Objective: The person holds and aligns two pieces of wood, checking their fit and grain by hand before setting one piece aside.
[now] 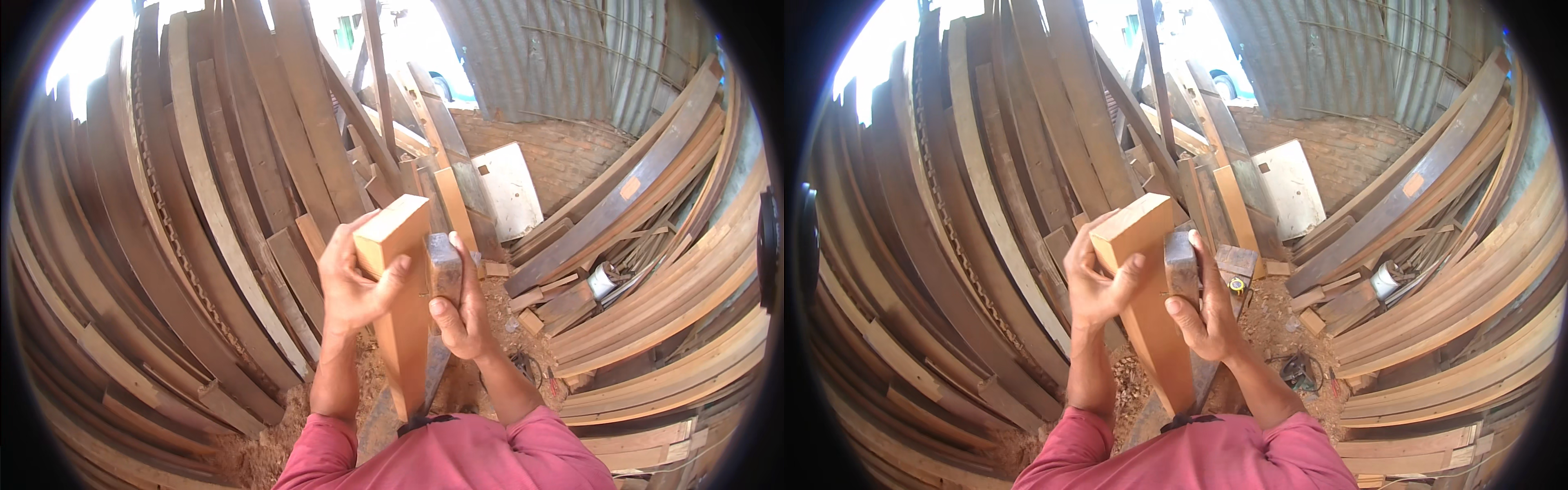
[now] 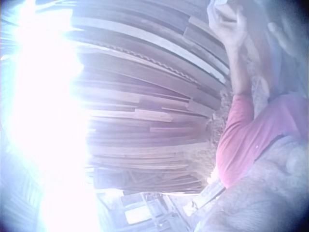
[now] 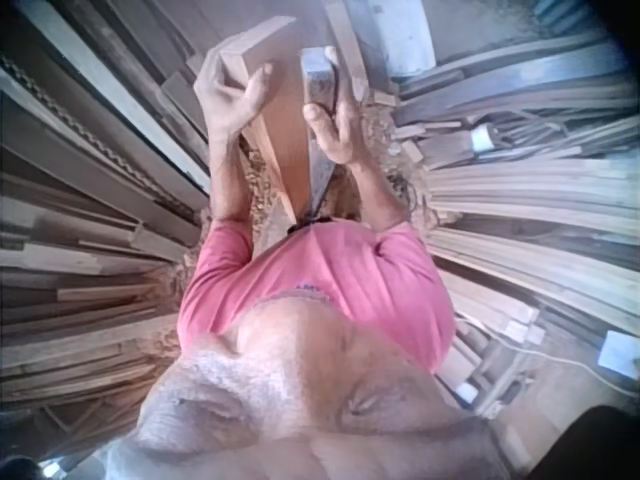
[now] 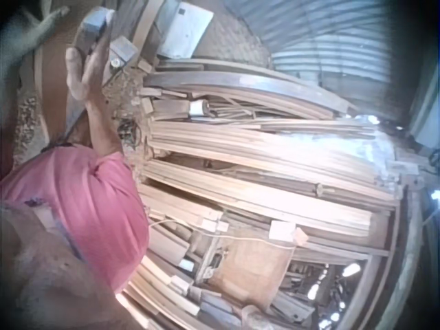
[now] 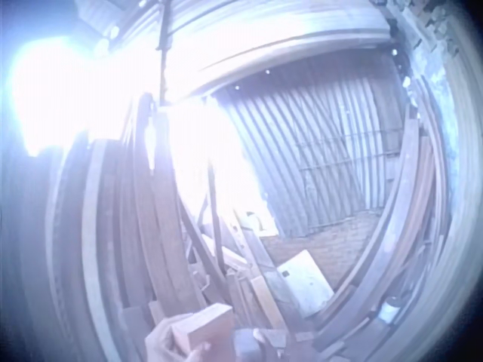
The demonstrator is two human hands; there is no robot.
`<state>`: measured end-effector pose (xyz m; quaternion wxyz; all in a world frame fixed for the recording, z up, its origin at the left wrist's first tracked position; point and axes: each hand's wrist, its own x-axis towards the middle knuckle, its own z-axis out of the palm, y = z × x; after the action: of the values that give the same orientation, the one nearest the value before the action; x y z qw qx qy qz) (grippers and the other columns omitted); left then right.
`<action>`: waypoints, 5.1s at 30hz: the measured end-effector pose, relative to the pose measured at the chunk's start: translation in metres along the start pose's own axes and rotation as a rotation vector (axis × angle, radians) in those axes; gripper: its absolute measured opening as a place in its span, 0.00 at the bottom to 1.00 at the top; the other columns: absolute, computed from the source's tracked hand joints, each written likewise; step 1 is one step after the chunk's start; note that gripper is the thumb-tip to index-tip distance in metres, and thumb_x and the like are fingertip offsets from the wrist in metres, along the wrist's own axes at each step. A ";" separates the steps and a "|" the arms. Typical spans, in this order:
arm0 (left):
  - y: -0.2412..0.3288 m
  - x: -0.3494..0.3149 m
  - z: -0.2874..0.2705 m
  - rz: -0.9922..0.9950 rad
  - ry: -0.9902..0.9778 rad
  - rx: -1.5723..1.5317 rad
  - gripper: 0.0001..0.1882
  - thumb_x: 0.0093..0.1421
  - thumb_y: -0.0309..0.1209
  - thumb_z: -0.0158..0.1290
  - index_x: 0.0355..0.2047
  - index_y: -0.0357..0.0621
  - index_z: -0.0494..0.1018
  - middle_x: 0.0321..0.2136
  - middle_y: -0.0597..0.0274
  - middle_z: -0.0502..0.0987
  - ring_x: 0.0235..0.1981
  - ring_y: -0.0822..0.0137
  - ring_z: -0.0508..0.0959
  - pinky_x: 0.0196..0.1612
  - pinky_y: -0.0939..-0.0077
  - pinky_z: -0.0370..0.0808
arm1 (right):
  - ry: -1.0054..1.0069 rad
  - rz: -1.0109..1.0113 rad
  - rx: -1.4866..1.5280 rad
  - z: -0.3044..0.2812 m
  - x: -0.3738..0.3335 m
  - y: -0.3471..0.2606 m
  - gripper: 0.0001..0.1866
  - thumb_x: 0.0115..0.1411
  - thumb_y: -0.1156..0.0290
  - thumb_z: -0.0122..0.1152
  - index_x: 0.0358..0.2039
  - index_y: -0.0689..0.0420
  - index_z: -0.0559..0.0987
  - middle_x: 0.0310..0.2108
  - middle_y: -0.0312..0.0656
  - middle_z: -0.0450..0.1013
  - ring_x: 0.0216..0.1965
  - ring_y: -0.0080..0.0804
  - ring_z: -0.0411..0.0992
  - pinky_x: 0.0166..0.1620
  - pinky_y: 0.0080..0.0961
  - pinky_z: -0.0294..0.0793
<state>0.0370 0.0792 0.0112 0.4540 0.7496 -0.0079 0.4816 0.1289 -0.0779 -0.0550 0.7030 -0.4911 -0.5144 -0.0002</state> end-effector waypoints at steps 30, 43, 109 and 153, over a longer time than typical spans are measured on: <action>-0.055 -0.014 0.044 -0.091 -0.168 -0.475 0.48 0.65 0.60 0.54 0.69 0.37 0.49 0.66 0.47 0.56 0.69 0.57 0.55 0.71 0.55 0.51 | 0.020 -0.194 -0.270 0.001 0.035 -0.021 0.43 0.68 0.62 0.53 0.71 0.76 0.46 0.67 0.68 0.56 0.70 0.56 0.57 0.70 0.41 0.55; -0.035 -0.005 0.056 0.070 -0.184 -0.558 0.50 0.60 0.55 0.61 0.69 0.40 0.49 0.65 0.48 0.59 0.68 0.56 0.59 0.69 0.53 0.55 | -0.001 -0.121 -0.145 -0.028 0.091 -0.082 0.38 0.74 0.65 0.49 0.74 0.69 0.43 0.69 0.55 0.58 0.68 0.39 0.60 0.68 0.30 0.57; -0.019 -0.311 -0.017 -0.681 -0.719 -0.459 0.59 0.55 0.51 0.65 0.77 0.55 0.38 0.75 0.42 0.36 0.75 0.43 0.43 0.72 0.43 0.49 | 0.336 1.027 1.026 -0.020 -0.231 0.144 0.20 0.70 0.57 0.56 0.54 0.56 0.78 0.46 0.39 0.81 0.46 0.33 0.80 0.54 0.36 0.80; -0.053 -0.343 0.173 -1.485 -0.012 -0.941 0.40 0.73 0.63 0.24 0.67 0.45 0.62 0.54 0.52 0.76 0.51 0.60 0.80 0.55 0.64 0.81 | -0.094 0.749 -0.173 -0.112 -0.244 0.023 0.36 0.70 0.64 0.51 0.71 0.68 0.50 0.58 0.59 0.70 0.58 0.46 0.71 0.63 0.38 0.66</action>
<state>0.0004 -0.1552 -0.2959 0.9119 0.2986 0.2817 0.0046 0.1067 -0.2660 -0.2461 0.5861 -0.7019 -0.3292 0.2354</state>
